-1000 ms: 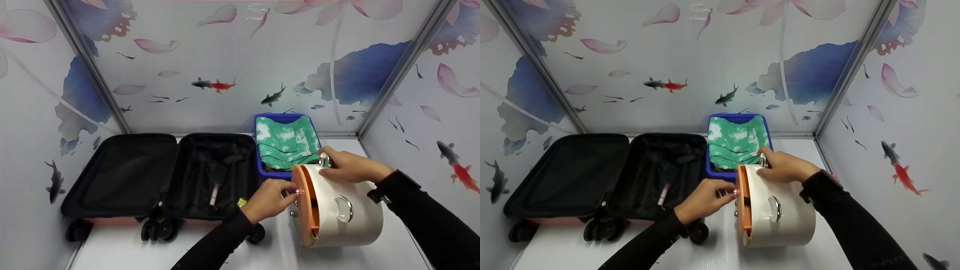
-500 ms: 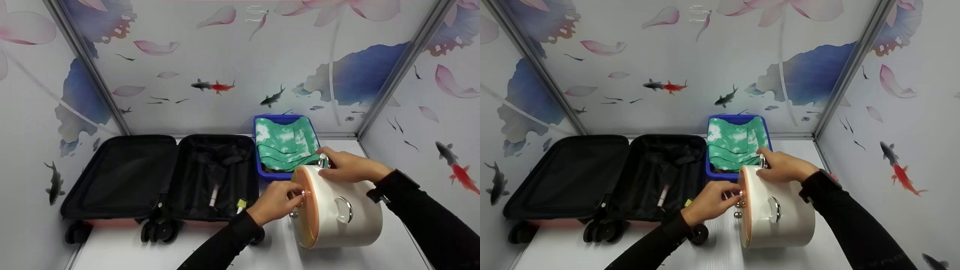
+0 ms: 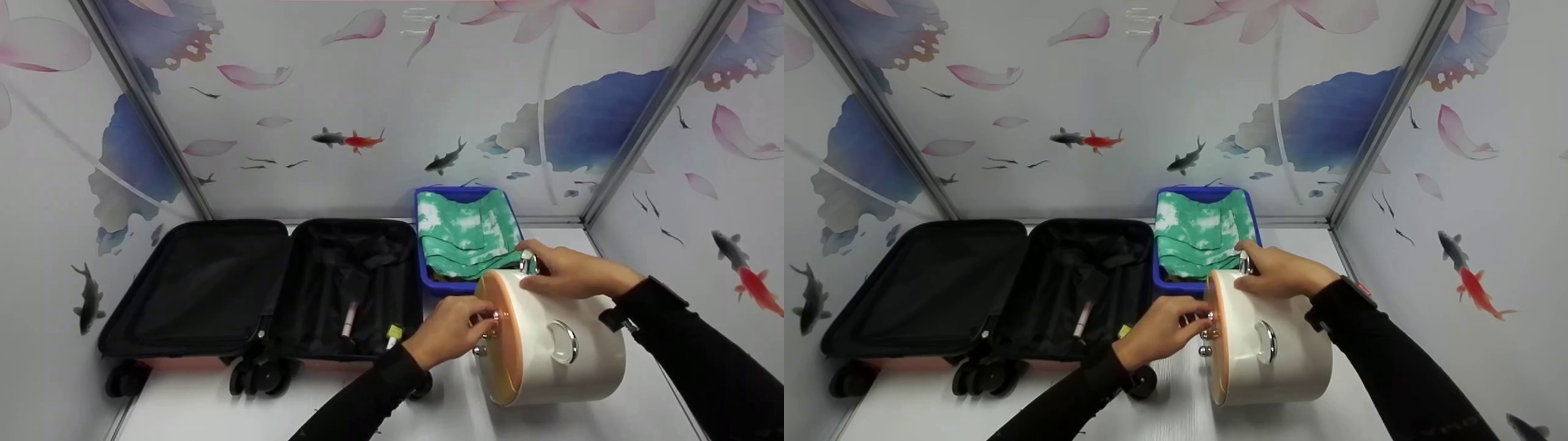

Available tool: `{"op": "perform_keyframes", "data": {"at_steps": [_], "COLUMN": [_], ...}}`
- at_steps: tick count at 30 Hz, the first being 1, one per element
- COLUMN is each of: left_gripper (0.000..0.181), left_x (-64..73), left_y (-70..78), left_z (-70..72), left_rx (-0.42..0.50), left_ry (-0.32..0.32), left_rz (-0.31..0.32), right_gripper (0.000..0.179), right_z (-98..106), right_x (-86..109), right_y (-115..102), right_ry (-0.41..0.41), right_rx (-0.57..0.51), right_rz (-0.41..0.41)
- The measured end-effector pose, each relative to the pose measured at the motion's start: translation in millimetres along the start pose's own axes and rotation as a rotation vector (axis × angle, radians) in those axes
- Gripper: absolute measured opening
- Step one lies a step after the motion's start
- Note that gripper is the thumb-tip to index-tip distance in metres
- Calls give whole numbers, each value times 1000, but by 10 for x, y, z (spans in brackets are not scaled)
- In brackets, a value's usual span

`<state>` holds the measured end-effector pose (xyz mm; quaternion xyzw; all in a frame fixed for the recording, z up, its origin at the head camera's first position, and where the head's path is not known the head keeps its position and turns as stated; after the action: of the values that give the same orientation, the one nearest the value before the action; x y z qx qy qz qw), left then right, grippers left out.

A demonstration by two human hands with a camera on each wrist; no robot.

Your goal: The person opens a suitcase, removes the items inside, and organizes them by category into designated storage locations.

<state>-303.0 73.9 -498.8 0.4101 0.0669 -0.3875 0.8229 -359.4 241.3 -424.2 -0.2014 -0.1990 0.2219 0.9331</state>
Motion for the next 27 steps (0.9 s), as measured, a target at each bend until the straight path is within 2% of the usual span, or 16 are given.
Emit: {"op": "perform_keyframes", "data": {"at_steps": [5, 10, 13, 18, 27], "left_gripper": [18, 16, 15, 13, 10], "left_x": [35, 115, 153, 169, 161], "left_y": [-84, -254, -339, -387, -338], "left_z": [-42, -204, -297, -355, -366], "left_rx": [-2, -131, -171, -148, -134], "left_ry": [-47, -144, -170, -166, -152], "left_rz": [24, 60, 70, 89, 80], "right_gripper": [63, 61, 61, 61, 58], "right_z": [1, -7, -12, -13, -5], "right_x": [0, -1, -6, -7, 0], "right_y": [-1, 1, 4, 3, -8], "right_ry": [12, 8, 6, 5, 4], "right_rx": [11, 15, 20, 22, 10], "right_rz": [5, -8, -13, -19, -12]}}
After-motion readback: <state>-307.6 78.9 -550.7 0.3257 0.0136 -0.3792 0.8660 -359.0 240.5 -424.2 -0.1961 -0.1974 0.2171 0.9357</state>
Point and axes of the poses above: each hand's wrist, its own x-axis away from the middle knuckle, its own z-axis out of the back of the hand, y = z × x, the point moved 9 cm from there along -x, towards the middle knuckle, and after that the axes turned 5 degrees about -z, right-handed, at the moved point
